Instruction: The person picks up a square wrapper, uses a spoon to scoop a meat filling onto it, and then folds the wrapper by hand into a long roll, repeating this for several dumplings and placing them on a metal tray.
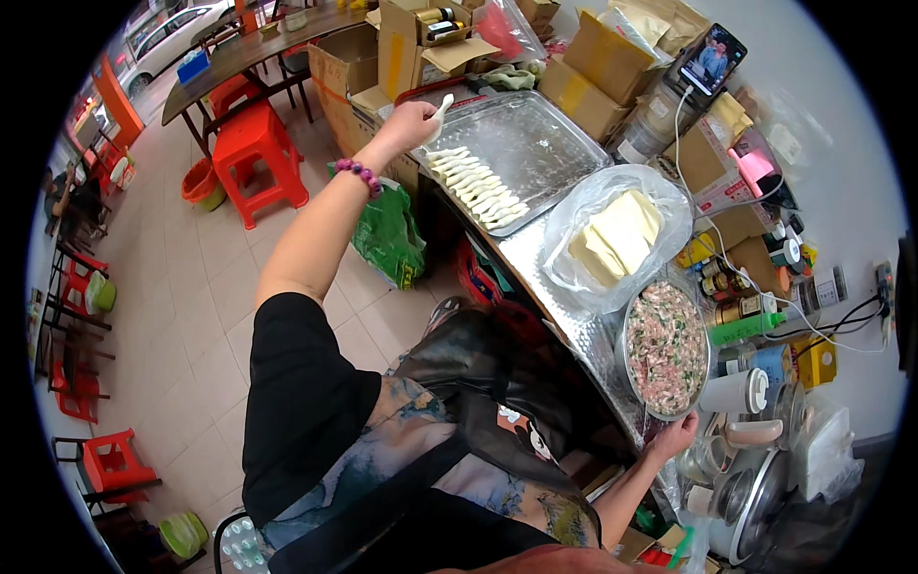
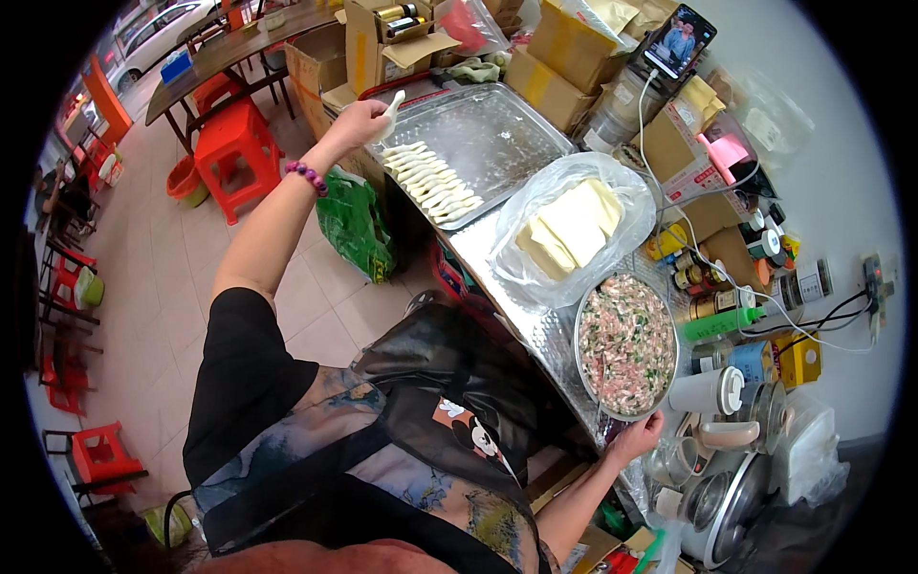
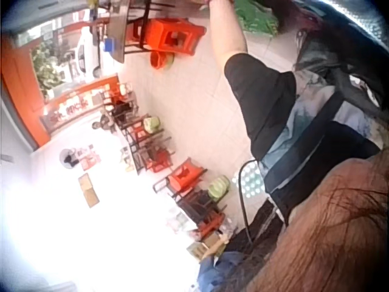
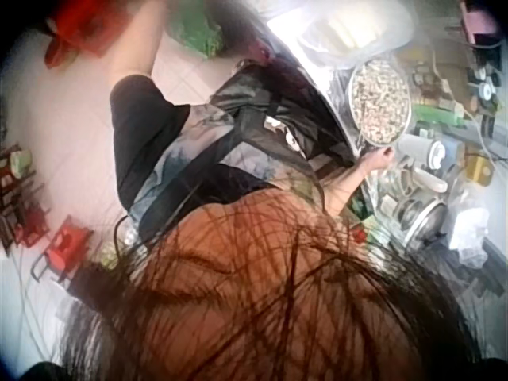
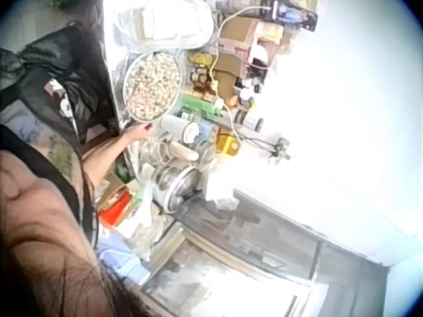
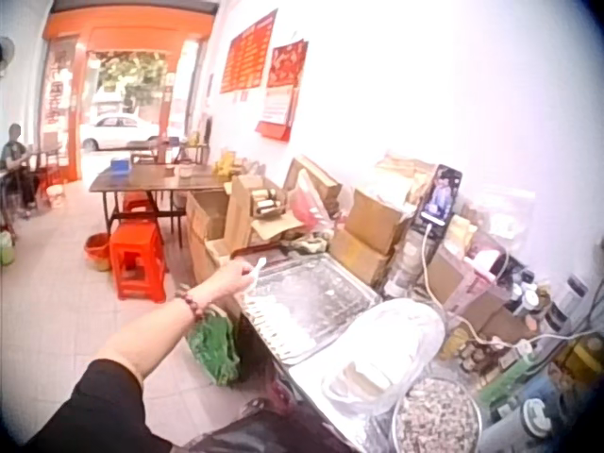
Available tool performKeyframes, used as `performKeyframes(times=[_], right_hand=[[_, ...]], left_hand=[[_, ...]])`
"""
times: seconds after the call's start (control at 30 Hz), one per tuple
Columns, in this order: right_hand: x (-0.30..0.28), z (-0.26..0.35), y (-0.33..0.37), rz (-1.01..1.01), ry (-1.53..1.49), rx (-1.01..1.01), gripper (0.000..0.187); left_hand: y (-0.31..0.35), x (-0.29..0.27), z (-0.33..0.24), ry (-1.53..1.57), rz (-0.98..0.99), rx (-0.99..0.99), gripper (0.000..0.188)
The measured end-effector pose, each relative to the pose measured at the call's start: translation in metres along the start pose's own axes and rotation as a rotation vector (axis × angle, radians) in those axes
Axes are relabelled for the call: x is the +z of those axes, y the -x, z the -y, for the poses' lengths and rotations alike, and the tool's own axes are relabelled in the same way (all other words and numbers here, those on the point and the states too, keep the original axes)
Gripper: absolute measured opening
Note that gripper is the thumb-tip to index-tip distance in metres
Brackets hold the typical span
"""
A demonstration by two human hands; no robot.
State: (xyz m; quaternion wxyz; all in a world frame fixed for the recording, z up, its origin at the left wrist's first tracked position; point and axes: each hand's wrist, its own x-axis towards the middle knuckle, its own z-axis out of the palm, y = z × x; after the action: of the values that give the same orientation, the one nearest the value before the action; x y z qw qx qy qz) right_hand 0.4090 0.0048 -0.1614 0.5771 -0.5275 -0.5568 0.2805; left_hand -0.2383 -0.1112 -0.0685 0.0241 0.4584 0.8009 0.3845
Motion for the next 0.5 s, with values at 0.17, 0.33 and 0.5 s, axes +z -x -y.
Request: performKeyframes(times=[0.17, 0.33, 0.5], right_hand=[[0.004, 0.009, 0.002, -0.002, 0.019, -0.017, 0.009], [0.003, 0.003, -0.001, 0.049, 0.082, -0.105, 0.008], [0.003, 0.003, -0.001, 0.039, 0.094, -0.082, 0.007]], left_hand=[[-0.017, 0.023, -0.002, -0.551, 0.088, 0.036, 0.020], [-0.027, 0.049, 0.014, -0.590, 0.174, 0.075, 0.015], [-0.032, 0.048, 0.004, -0.646, 0.397, 0.008, 0.019]])
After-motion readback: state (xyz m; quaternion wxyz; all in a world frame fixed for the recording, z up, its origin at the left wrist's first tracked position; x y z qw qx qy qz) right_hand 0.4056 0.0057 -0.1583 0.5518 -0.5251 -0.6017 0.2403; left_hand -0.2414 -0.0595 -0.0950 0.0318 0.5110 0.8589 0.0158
